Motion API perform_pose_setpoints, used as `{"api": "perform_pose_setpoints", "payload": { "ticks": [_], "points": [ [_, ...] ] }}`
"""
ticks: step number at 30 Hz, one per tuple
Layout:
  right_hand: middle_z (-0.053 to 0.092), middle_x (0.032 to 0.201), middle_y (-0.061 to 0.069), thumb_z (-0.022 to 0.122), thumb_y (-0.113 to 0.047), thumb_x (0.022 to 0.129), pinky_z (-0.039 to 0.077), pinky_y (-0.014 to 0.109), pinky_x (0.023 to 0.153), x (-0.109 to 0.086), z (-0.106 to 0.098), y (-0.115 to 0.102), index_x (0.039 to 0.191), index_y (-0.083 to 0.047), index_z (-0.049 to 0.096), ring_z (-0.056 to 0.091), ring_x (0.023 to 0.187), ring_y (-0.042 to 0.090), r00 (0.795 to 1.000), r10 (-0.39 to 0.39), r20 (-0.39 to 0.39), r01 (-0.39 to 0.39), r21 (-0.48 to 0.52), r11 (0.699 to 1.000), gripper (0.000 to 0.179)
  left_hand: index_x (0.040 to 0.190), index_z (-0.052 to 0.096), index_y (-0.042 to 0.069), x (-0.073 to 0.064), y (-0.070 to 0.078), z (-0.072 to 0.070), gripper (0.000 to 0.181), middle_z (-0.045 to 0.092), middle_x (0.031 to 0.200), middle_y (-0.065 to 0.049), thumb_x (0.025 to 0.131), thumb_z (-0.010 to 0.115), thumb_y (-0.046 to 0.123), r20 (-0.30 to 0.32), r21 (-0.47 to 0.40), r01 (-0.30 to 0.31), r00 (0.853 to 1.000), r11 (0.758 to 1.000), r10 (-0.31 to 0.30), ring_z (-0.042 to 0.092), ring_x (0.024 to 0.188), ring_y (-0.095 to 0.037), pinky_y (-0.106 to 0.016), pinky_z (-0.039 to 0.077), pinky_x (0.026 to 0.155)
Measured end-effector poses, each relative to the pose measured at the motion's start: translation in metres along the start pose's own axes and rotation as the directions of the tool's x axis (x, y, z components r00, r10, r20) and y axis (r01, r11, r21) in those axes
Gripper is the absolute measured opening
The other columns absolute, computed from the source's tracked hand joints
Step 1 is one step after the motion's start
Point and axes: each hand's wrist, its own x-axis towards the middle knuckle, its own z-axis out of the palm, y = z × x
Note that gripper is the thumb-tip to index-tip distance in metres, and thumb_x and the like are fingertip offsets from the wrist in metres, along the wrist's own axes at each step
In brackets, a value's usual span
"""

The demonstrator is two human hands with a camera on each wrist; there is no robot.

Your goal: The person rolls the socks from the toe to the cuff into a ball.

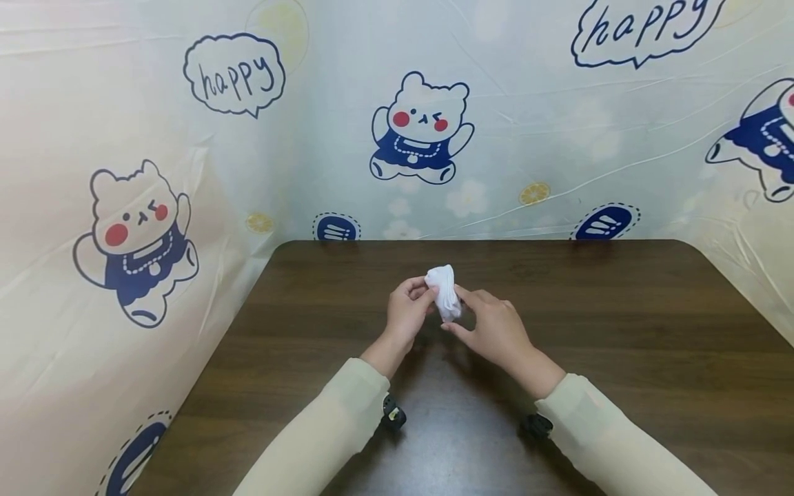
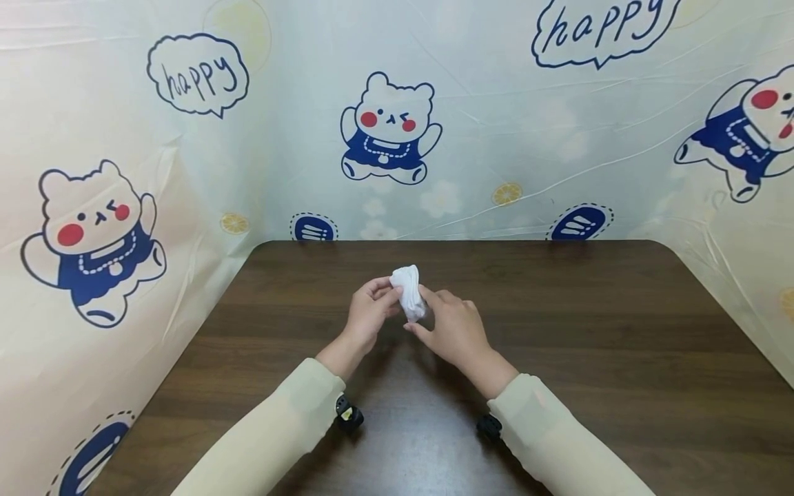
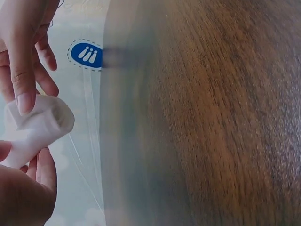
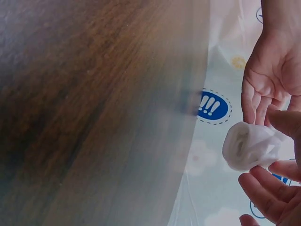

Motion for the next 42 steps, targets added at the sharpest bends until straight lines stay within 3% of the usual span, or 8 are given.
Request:
{"api": "perform_pose_setpoints", "payload": {
  "ticks": [7,17,27,31,34,37,42],
  "points": [
    [0.065,0.104,0.012,0.078,-0.042,0.077,0.046,0.047,0.073,-0.003,0.001,-0.002,0.133,-0.007,0.056,0.063,0.084,0.024,0.999,0.011,0.049,-0.011,-0.002,1.0,0.07,0.117,0.06,-0.01,-0.001,0.003,-0.001,0.032,0.066,0.104,-0.021,0.088,0.055,0.001,0.01,-0.004,-0.007,1.0,1.0,0.007,0.065,0.083,-0.019,-0.038,0.053,0.077],
    [0.064,0.108,0.014,0.077,-0.042,0.078,0.046,0.048,0.075,-0.004,0.001,-0.005,0.134,-0.007,0.055,0.064,0.091,0.028,0.997,0.002,0.072,0.0,-0.026,1.0,0.07,0.114,0.062,-0.004,-0.002,0.002,-0.002,0.042,0.068,0.101,-0.015,0.078,0.079,0.012,0.017,0.126,-0.025,1.0,0.992,0.023,0.065,0.09,-0.02,-0.031,0.053,0.077],
    [0.064,0.109,0.013,0.078,-0.042,0.077,0.046,0.048,0.075,-0.005,0.001,-0.004,0.135,-0.008,0.054,0.064,0.09,0.026,0.996,0.01,0.088,-0.009,-0.008,1.0,0.071,0.116,0.061,-0.005,-0.001,0.001,-0.004,0.046,0.067,0.104,-0.018,0.075,0.08,0.005,0.029,0.18,-0.049,0.999,0.982,0.045,0.065,0.094,-0.026,-0.032,0.052,0.08],
    [0.064,0.109,0.012,0.079,-0.04,0.077,0.047,0.047,0.075,-0.005,0.002,-0.002,0.133,-0.006,0.055,0.063,0.09,0.025,0.994,0.028,0.102,-0.036,0.077,0.996,0.07,0.115,0.061,-0.005,-0.001,-0.001,-0.005,0.044,0.068,0.104,-0.018,0.076,0.079,0.004,0.035,0.192,-0.055,0.998,0.98,0.049,0.066,0.094,-0.026,-0.032,0.052,0.08],
    [0.063,0.105,0.011,0.079,-0.034,0.078,0.05,0.045,0.076,-0.003,0.002,0.001,0.129,-0.004,0.058,0.064,0.089,0.024,0.993,0.058,0.102,-0.079,0.212,0.974,0.062,0.115,0.061,-0.005,-0.001,-0.002,-0.006,0.043,0.068,0.104,-0.018,0.076,0.079,0.003,0.045,0.184,-0.063,0.997,0.981,0.056,0.066,0.094,-0.026,-0.032,0.052,0.079],
    [0.063,0.099,0.01,0.076,-0.026,0.082,0.052,0.042,0.075,-0.001,0.003,0.003,0.12,-0.002,0.063,0.065,0.087,0.024,0.991,0.105,0.079,-0.125,0.34,0.932,0.046,0.114,0.062,-0.004,-0.002,-0.004,-0.006,0.042,0.068,0.104,-0.018,0.076,0.078,0.001,0.054,0.172,-0.06,0.997,0.983,0.052,0.066,0.094,-0.025,-0.031,0.052,0.079],
    [0.066,0.087,0.006,0.069,-0.023,0.089,0.051,0.036,0.068,0.004,0.004,0.007,0.101,-0.003,0.067,0.062,0.077,0.019,0.973,0.222,0.058,-0.225,0.432,0.873,0.023,0.115,0.062,-0.004,-0.004,-0.008,-0.006,0.041,0.067,0.104,-0.018,0.077,0.077,0.001,0.105,0.165,-0.095,0.991,0.982,0.078,0.065,0.095,-0.025,-0.031,0.052,0.08]
  ]
}}
